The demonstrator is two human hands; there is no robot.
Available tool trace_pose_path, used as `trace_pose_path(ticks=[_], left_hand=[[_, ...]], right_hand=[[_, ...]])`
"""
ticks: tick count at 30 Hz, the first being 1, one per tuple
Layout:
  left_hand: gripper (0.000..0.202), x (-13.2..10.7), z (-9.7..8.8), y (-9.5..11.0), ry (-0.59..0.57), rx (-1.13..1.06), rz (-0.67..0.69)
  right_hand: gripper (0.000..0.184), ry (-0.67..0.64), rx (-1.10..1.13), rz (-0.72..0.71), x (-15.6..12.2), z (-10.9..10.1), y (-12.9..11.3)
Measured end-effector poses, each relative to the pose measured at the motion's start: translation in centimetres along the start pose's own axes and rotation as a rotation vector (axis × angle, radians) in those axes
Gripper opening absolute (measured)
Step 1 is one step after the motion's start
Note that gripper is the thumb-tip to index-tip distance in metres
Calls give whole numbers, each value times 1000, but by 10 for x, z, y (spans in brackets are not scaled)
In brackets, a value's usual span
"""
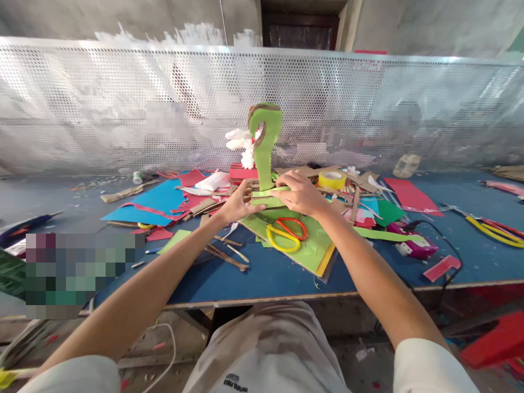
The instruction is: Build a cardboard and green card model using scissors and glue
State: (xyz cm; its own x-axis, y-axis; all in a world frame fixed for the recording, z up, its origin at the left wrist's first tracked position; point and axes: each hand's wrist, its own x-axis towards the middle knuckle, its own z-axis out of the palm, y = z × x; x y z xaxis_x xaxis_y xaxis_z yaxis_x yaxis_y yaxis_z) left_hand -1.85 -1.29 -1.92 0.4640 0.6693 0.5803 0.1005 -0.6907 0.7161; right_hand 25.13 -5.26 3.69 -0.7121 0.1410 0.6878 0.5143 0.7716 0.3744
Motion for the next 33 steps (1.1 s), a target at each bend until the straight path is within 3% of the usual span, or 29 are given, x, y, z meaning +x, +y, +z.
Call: trace_pose_path(ticks=[20,28,33], left_hand=[[86,0,-1,-3,-7,8,23],[87,0,0,-2,-8,41,26],[89,0,0,-3,-16,26,1]], right_hand=[[42,-74,22,132,3,3,-15],[47,-221,70,184,12,1,-25],[52,-246,66,169,14,0,-26]])
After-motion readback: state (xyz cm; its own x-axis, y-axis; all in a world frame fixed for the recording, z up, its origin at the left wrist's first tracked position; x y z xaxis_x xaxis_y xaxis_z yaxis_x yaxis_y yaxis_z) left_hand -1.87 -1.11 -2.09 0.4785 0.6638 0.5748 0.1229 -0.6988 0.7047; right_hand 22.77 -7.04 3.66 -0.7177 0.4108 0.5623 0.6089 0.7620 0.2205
